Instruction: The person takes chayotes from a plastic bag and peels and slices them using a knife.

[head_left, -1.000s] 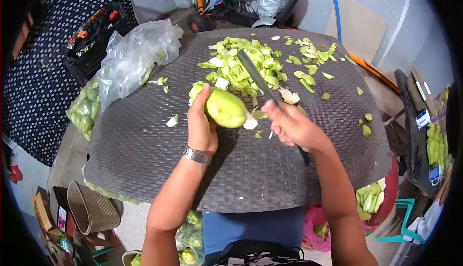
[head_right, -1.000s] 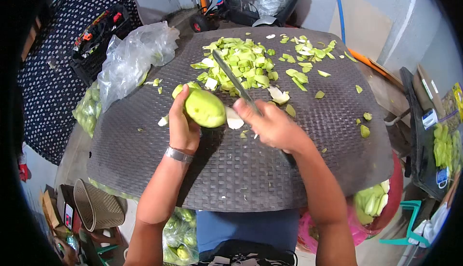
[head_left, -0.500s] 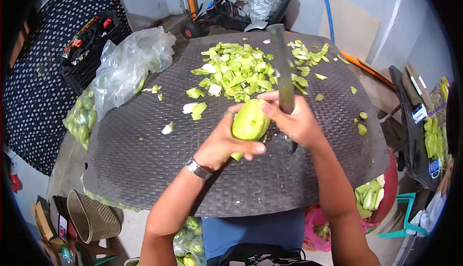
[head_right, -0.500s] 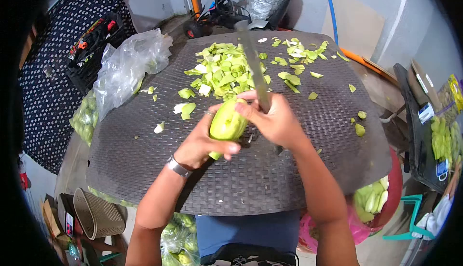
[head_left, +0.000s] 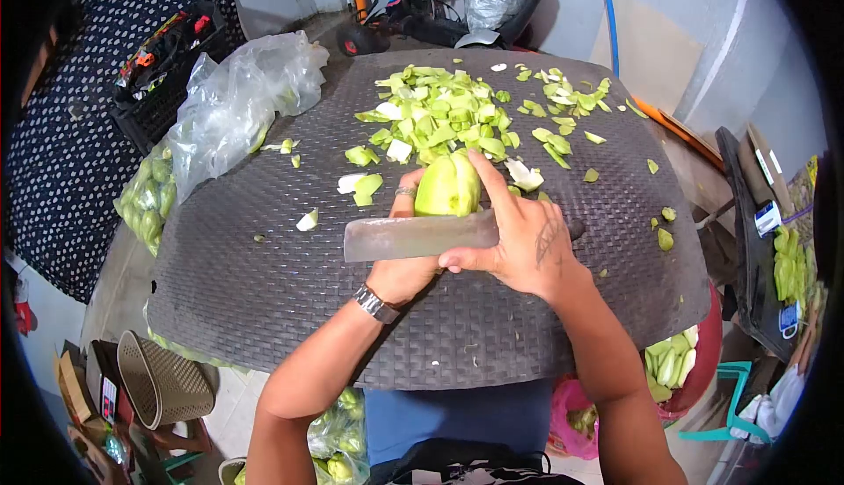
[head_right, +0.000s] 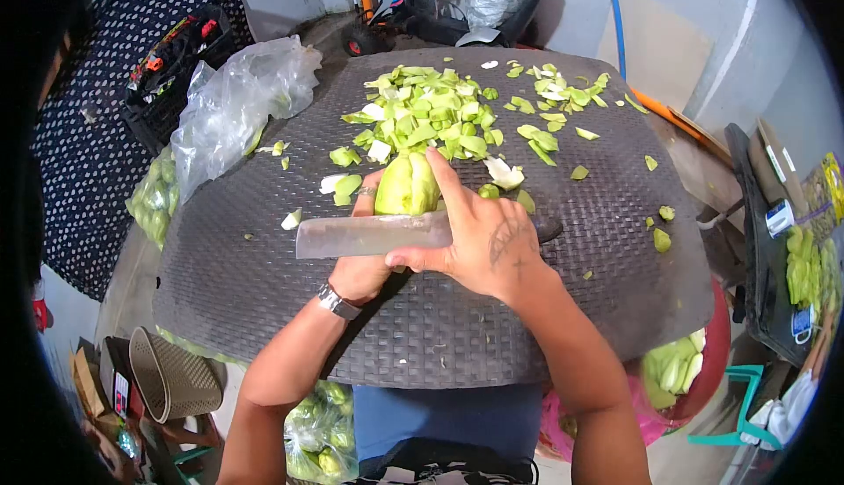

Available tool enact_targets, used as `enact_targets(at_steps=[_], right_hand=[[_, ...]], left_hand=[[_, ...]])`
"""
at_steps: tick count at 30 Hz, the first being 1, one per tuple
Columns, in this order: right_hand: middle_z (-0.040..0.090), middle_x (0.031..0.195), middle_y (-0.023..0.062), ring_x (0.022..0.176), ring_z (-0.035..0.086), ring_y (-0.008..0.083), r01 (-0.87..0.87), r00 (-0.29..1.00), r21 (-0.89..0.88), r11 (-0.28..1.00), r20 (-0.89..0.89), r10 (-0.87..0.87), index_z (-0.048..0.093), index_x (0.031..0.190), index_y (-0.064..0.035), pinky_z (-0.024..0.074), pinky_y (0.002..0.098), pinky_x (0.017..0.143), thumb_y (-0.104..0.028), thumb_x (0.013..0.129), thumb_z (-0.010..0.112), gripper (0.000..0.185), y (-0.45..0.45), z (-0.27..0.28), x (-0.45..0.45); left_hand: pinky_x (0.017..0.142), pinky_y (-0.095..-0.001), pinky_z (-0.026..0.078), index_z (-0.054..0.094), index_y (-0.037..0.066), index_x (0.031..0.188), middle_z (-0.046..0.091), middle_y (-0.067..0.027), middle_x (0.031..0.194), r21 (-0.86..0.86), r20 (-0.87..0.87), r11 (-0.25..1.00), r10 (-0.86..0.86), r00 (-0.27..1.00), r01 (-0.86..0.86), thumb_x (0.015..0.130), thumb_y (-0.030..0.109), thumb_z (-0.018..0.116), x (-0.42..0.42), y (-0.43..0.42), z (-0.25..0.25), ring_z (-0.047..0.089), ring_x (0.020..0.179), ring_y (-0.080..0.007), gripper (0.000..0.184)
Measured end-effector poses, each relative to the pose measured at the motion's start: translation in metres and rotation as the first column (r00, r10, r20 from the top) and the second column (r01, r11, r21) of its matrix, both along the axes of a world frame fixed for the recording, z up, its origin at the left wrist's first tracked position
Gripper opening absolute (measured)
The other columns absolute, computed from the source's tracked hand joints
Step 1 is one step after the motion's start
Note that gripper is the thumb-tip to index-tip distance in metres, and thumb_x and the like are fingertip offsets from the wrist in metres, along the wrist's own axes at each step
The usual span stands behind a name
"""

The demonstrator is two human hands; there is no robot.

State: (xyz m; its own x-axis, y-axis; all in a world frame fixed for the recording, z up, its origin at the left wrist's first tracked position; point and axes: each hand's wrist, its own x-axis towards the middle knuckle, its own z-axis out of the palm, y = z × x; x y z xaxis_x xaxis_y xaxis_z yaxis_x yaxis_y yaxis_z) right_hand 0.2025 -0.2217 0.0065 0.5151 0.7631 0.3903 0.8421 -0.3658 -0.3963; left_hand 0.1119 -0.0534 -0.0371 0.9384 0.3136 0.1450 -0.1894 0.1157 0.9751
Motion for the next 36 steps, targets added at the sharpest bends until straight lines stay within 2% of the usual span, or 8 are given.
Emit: enact_targets(at_steps=[4, 10, 19, 24, 28, 31, 34, 36], right_hand=[[0.075, 0.098, 0.0214, 0.090, 0.076, 0.0403, -0.013, 1.000, 0.059, 0.998, 0.019, 0.012, 0.039, 0.159, -0.0100, 0.0593, 0.0486, 0.080, -0.080, 0.071, 0.076, 0.118, 0.001, -0.004, 0.006], [0.076, 0.100, 0.0190, 0.090, 0.076, 0.0400, -0.042, 0.997, 0.101, 0.994, 0.062, 0.036, 0.048, 0.152, -0.0117, 0.0592, 0.0495, 0.078, -0.079, 0.077, 0.072, 0.104, -0.003, -0.005, 0.016], [0.073, 0.103, 0.0198, 0.093, 0.073, 0.0421, -0.165, 0.986, 0.116, 0.979, 0.006, 0.166, 0.053, 0.144, -0.0111, 0.0571, 0.0470, 0.079, -0.073, 0.082, 0.072, 0.090, -0.009, -0.006, 0.031], [0.074, 0.092, 0.0181, 0.087, 0.074, 0.0399, -0.191, 0.979, 0.145, 0.971, -0.049, 0.200, 0.056, 0.136, -0.0105, 0.0574, 0.0488, 0.077, -0.070, 0.087, 0.070, 0.079, -0.009, -0.009, 0.034], [0.072, 0.086, 0.0155, 0.082, 0.072, 0.0390, -0.186, 0.965, 0.134, 0.973, -0.159, 0.207, 0.058, 0.122, -0.0093, 0.0555, 0.0471, 0.074, -0.067, 0.091, 0.068, 0.066, -0.009, -0.004, 0.030], [0.070, 0.082, 0.0143, 0.078, 0.071, 0.0367, -0.180, 0.937, 0.172, 0.969, -0.270, 0.222, 0.058, 0.115, -0.0076, 0.0539, 0.0455, 0.072, -0.063, 0.095, 0.066, 0.060, -0.010, -0.002, 0.035], [0.069, 0.081, 0.0152, 0.078, 0.071, 0.0337, -0.162, 0.859, 0.326, 0.931, -0.417, 0.296, 0.057, 0.113, -0.0055, 0.0529, 0.0450, 0.074, -0.060, 0.099, 0.064, 0.057, -0.009, -0.013, 0.048], [0.070, 0.084, 0.0179, 0.083, 0.071, 0.0336, -0.040, 0.836, 0.283, 0.958, -0.515, 0.187, 0.057, 0.117, -0.0036, 0.0530, 0.0453, 0.077, -0.061, 0.100, 0.062, 0.060, -0.014, -0.012, 0.051]], left_hand=[[0.060, -0.0277, 0.063, 0.030, 0.005, 0.148, 0.062, -0.0151, 0.127, 0.147, -0.058, 0.989, 0.024, 0.998, -0.015, 0.084, -0.001, 0.080, -0.009, -0.009, 0.010, 0.070, 0.102, -0.0199, 0.082], [0.058, -0.0284, 0.063, 0.030, 0.008, 0.148, 0.061, -0.0132, 0.122, -0.008, -0.070, 0.999, -0.036, 0.997, 0.036, 0.075, -0.012, 0.074, -0.014, -0.020, 0.014, 0.070, 0.096, -0.0205, 0.087], [0.055, -0.0286, 0.061, 0.030, 0.008, 0.149, 0.061, -0.0121, 0.120, 0.041, -0.082, 0.997, -0.063, 0.995, 0.067, 0.070, -0.012, 0.073, -0.012, -0.014, 0.009, 0.069, 0.096, -0.0203, 0.092], [0.080, -0.0387, 0.061, 0.046, 0.003, 0.141, 0.064, -0.0179, 0.125, 0.333, -0.073, 0.943, 0.027, 0.997, -0.001, 0.067, 0.000, 0.079, -0.010, -0.015, -0.002, 0.070, 0.106, -0.0313, 0.081], [0.086, -0.0403, 0.060, 0.044, 0.001, 0.142, 0.062, -0.0157, 0.130, 0.645, 0.037, 0.760, 0.070, 0.997, -0.077, 0.069, 0.000, 0.080, -0.018, -0.019, 0.003, 0.071, 0.104, -0.0255, 0.082], [0.099, -0.0415, 0.055, 0.047, 0.001, 0.141, 0.063, -0.0156, 0.133, 0.581, -0.123, 0.814, 0.086, 0.989, 0.001, 0.066, 0.005, 0.082, -0.020, -0.022, 0.010, 0.070, 0.111, -0.0269, 0.082], [0.096, -0.0416, 0.057, 0.046, 0.001, 0.141, 0.063, -0.0155, 0.134, 0.724, 0.027, 0.690, -0.018, 0.999, -0.007, 0.070, 0.003, 0.082, -0.017, -0.018, 0.018, 0.070, 0.113, -0.0275, 0.080], [0.095, -0.0418, 0.059, 0.046, 0.001, 0.140, 0.063, -0.0170, 0.135, 0.413, -0.004, 0.909, -0.060, 0.998, 0.056, 0.074, 0.003, 0.084, -0.011, -0.013, 0.007, 0.071, 0.112, -0.0296, 0.076]])
